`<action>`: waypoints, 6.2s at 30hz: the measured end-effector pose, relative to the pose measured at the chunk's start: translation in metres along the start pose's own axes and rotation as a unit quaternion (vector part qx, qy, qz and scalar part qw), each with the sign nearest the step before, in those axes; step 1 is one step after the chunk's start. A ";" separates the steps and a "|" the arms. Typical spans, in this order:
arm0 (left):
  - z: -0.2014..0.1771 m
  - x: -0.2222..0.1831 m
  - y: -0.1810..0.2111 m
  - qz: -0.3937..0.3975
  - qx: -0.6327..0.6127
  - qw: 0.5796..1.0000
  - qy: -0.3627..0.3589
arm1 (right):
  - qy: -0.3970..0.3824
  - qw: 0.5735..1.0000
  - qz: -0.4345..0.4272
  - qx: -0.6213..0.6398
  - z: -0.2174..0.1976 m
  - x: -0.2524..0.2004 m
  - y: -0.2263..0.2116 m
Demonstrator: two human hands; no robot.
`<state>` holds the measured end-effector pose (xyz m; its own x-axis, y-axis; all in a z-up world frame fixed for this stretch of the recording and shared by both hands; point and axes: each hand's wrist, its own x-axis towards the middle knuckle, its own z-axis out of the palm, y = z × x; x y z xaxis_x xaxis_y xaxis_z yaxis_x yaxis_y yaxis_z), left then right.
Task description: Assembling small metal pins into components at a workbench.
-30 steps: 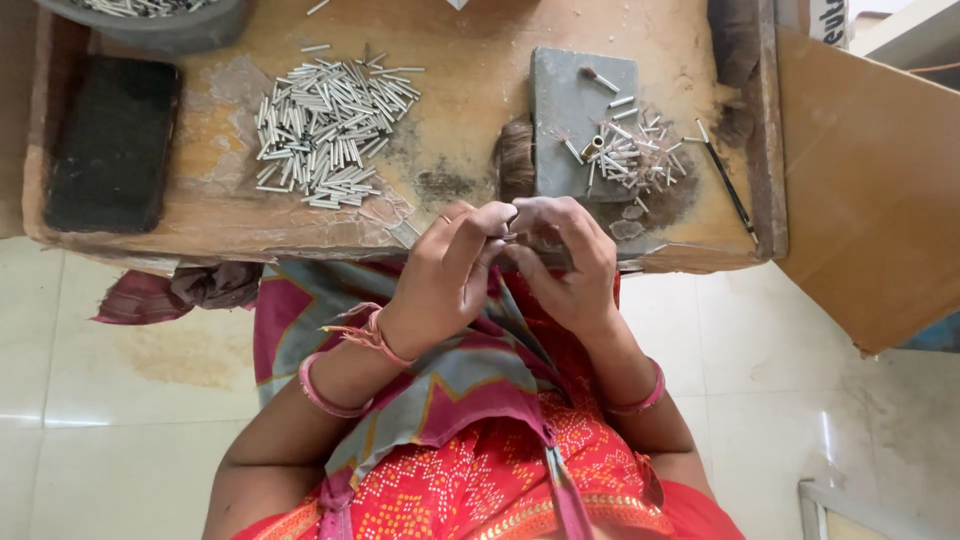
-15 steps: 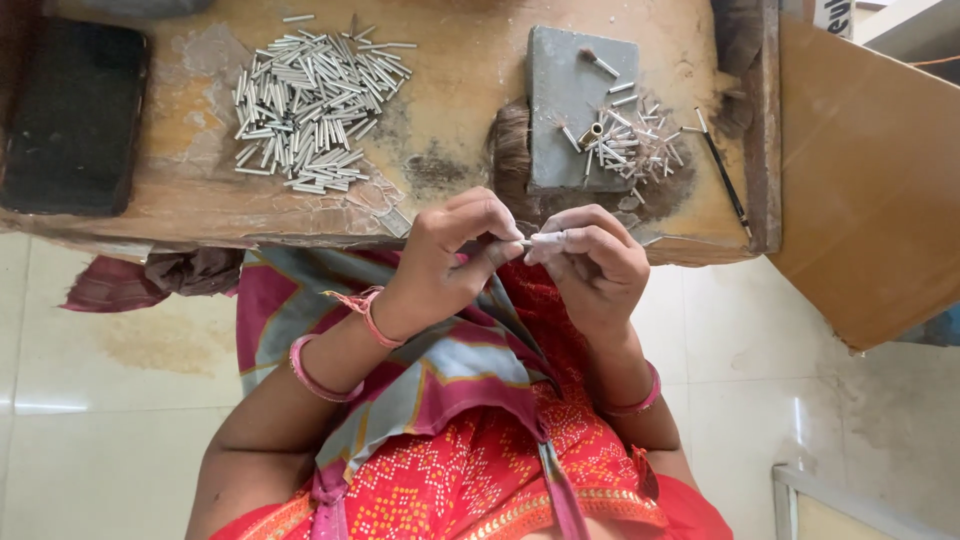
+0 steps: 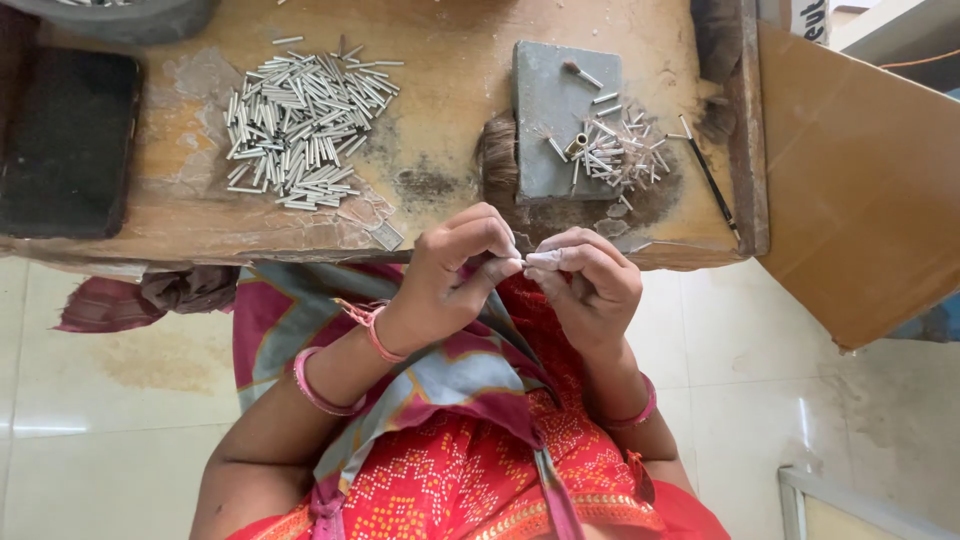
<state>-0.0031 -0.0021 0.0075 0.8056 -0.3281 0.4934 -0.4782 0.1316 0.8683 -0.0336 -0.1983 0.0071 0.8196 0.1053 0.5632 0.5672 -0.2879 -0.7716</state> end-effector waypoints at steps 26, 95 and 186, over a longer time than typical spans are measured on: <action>-0.004 0.002 0.007 -0.005 -0.018 1.000 -0.013 | -0.015 0.998 -0.001 0.060 -0.010 0.004 0.009; -0.003 0.032 -0.003 0.122 0.112 0.986 0.019 | -0.171 0.862 0.322 0.353 -0.027 0.045 0.041; 0.032 0.000 -0.031 -0.066 -0.281 0.955 0.073 | 0.028 0.845 0.137 0.517 -0.004 -0.002 0.039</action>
<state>0.0008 -0.0364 -0.0209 0.9052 -0.2485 0.3447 -0.1391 0.5932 0.7929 -0.0139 -0.2139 -0.0227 0.9426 0.1158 0.3133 0.1490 0.6935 -0.7049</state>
